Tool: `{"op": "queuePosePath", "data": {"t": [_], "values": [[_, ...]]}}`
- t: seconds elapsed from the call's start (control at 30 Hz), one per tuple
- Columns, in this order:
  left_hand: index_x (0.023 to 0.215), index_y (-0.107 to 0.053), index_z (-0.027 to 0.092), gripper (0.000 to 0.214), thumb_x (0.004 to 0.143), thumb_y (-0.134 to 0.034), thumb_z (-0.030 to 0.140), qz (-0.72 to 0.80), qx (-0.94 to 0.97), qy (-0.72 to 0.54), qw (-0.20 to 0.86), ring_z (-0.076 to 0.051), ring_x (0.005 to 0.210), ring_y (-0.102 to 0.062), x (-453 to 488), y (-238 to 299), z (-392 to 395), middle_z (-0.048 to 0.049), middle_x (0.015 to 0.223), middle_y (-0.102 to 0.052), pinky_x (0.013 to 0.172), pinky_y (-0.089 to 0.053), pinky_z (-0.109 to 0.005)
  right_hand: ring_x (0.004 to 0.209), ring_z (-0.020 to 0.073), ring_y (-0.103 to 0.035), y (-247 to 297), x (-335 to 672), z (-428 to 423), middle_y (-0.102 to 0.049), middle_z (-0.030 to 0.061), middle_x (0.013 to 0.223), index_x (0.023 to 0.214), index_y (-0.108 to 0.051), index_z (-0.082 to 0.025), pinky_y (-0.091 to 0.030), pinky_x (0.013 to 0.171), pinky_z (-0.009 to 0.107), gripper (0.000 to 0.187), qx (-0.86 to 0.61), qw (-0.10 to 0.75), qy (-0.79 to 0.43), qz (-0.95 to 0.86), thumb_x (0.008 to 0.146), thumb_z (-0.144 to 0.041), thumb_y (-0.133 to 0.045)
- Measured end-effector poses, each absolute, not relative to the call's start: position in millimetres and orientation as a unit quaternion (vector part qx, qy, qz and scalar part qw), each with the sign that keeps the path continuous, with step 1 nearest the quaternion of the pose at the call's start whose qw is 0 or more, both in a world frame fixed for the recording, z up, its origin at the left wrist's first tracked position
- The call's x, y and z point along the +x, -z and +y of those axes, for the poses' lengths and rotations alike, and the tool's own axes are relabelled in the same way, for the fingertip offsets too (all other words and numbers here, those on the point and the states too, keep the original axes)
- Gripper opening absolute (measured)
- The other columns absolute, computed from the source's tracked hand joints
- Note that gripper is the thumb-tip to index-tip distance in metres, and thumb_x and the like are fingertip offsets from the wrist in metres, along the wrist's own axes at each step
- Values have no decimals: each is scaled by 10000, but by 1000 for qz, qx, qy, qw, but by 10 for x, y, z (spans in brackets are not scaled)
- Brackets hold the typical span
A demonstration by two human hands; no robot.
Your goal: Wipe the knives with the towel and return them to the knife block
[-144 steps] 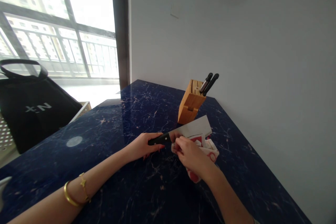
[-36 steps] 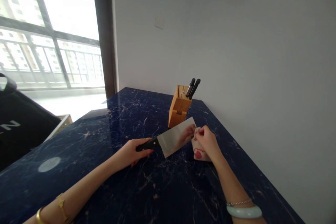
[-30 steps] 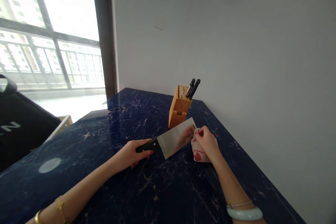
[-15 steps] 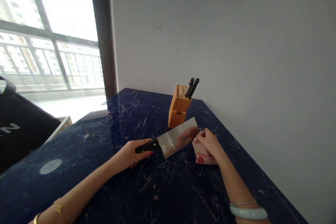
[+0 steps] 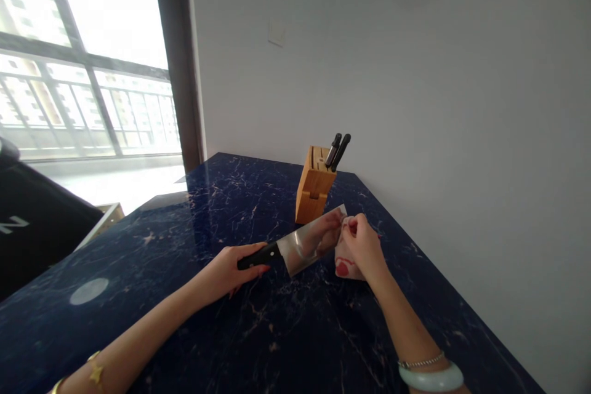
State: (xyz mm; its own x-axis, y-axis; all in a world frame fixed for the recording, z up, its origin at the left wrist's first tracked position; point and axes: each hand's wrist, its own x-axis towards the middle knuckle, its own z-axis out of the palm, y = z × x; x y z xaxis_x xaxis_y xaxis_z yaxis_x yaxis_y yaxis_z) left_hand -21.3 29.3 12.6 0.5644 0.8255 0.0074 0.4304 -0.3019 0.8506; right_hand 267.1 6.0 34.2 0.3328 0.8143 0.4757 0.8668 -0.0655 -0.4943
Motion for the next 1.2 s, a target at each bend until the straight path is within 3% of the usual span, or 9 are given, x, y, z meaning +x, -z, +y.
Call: {"op": "queuePosePath", "data": {"t": [0.2,0.43,0.63,0.87,1.03,1.2], "values": [[1243,-473,219,569,741,-545,480,397,781,-225,426,-76,396,-469,-219,-143,279,2,738,-653,352,-384,-165,626,157,-525,-394,2519,14,-520,-24,648,706,-396,-227,-360,578,252,82,-704,333,-9,-627,679,-202,-469],[1178,-535,204,489,756,-536,452,376,827,-242,342,-97,458,-491,-197,-176,260,12,693,-634,426,-373,-176,675,173,-543,-446,2607,21,-551,20,727,772,-427,-215,-410,645,284,77,-680,470,22,-562,735,-278,-452],[1151,-559,193,452,764,-537,424,355,849,-257,294,-130,591,-546,-189,-216,239,0,773,-655,553,-410,-191,659,158,-540,-498,2542,-9,-546,2,713,770,-435,-219,-414,633,263,78,-656,460,23,-598,724,-256,-486],[1157,-555,198,427,775,-530,388,339,860,-253,285,-138,590,-563,-176,-258,209,-7,766,-661,574,-418,-200,716,174,-561,-579,2718,-20,-580,42,805,824,-460,-207,-441,682,295,148,-676,531,31,-510,756,-334,-495],[1161,-547,202,425,779,-527,387,343,859,-256,283,-135,597,-564,-160,-250,212,-5,796,-663,545,-408,-189,690,157,-546,-466,2481,-8,-549,22,767,817,-433,-209,-441,648,272,77,-633,486,-11,-603,766,-259,-463],[1158,-547,187,449,773,-529,417,362,850,-258,283,-126,565,-555,-158,-211,224,-4,777,-666,529,-412,-187,814,166,-544,-366,2183,-30,-537,31,838,822,-420,-211,-439,734,296,42,-581,438,-68,-683,792,-184,-409]]}}
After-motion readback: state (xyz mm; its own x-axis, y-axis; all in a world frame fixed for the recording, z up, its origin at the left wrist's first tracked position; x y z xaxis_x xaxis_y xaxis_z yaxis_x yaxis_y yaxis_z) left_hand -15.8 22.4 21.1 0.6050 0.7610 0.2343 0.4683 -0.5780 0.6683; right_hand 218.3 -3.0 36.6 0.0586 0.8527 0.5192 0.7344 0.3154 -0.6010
